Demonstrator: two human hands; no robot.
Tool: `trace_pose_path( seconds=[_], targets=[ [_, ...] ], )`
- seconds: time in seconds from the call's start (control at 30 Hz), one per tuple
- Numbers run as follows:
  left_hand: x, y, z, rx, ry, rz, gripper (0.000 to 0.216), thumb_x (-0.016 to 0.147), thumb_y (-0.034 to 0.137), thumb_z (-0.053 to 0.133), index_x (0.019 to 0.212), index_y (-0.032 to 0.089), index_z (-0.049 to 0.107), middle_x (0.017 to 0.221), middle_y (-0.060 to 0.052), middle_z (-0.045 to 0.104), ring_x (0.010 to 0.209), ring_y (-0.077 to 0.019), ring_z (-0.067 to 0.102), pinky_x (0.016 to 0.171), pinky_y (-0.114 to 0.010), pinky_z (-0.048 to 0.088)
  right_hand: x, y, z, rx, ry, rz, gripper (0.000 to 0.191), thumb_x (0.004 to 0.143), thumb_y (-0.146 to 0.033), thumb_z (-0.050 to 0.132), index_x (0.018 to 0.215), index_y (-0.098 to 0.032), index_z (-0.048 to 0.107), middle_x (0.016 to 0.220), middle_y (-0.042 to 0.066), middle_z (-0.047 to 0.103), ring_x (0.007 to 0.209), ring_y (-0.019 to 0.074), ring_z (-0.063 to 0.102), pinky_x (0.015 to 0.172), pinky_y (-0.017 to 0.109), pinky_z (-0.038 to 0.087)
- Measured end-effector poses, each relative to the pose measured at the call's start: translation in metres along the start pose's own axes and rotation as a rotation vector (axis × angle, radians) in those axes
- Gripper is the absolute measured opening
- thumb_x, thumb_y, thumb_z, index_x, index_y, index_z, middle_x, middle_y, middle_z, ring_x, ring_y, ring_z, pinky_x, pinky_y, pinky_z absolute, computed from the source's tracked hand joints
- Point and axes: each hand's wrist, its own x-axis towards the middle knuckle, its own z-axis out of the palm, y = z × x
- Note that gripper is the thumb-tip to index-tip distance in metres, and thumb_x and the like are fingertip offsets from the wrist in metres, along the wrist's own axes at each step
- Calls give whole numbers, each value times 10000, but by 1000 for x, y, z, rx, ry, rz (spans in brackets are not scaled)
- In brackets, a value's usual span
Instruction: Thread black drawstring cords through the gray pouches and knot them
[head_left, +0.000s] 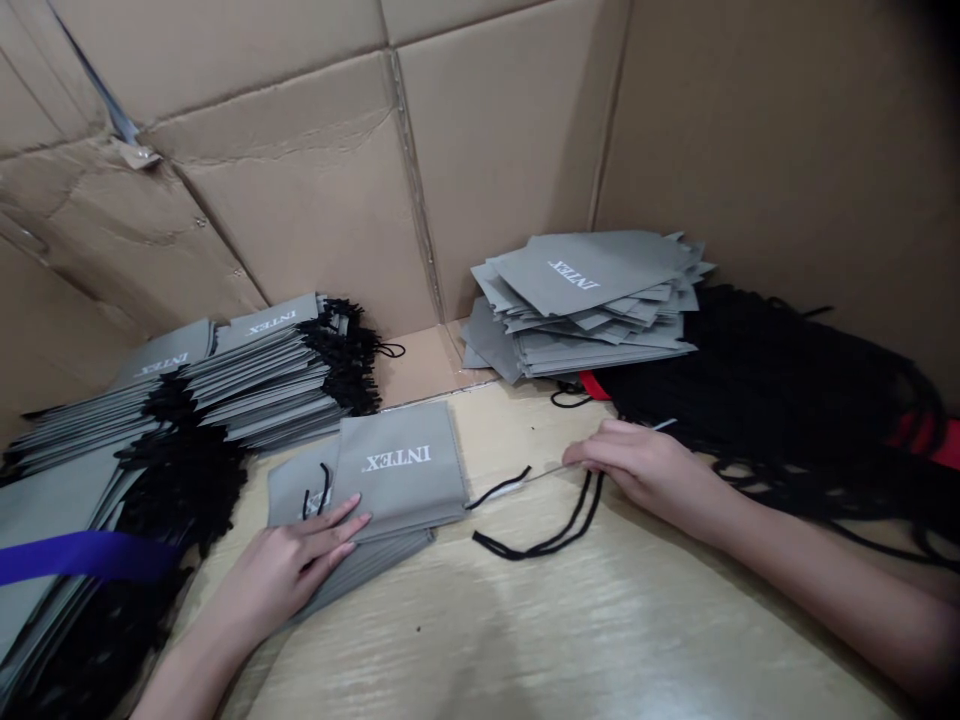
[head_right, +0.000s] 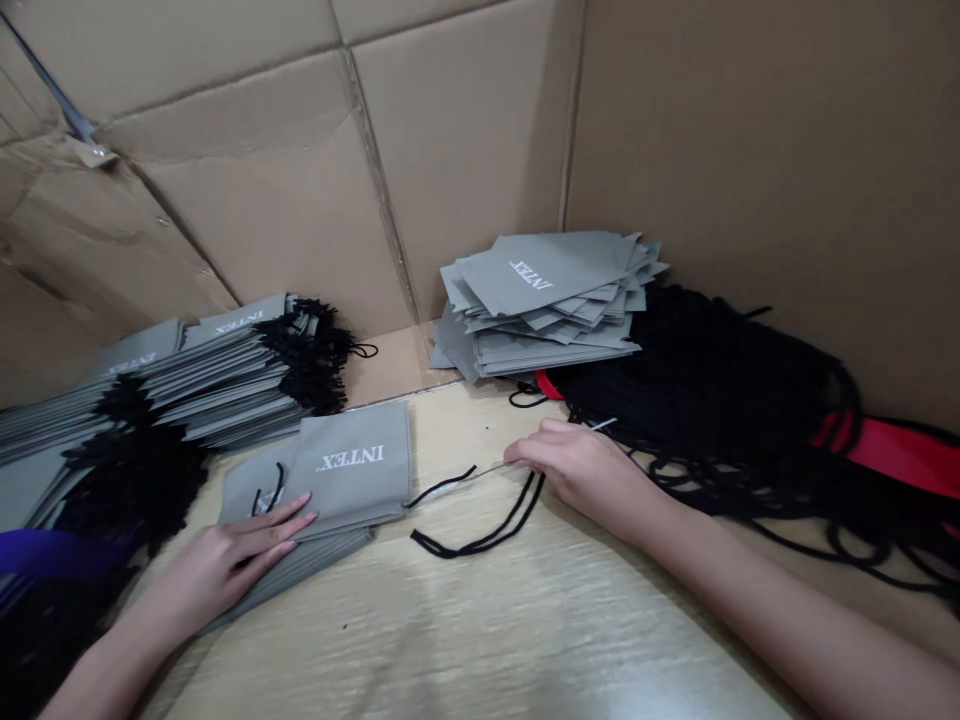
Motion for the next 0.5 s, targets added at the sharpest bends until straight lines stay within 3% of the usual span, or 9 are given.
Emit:
trace_pose_path(
  seconds=[0.23,0.5],
  targets=[
    [1,1,-2,-14,0,2,335,905,348,425,1225,383,515,1319,57,485,1079,-182,588,861,-301,520,-3,0,2,25,21,-1,341,858,-94,348,938,-192,665,759,70,596,701,167,579,621,263,461],
    [1,-5,2,74,2,45,346,913,349,403,1243,371,504,1323,46,486,1057,-183,605,838,-289,529,-7,-1,-4,2,92,-153,368,870,-58,347,1024,-191,653,777,63,596,696,136,591,611,213,473]
  ],
)
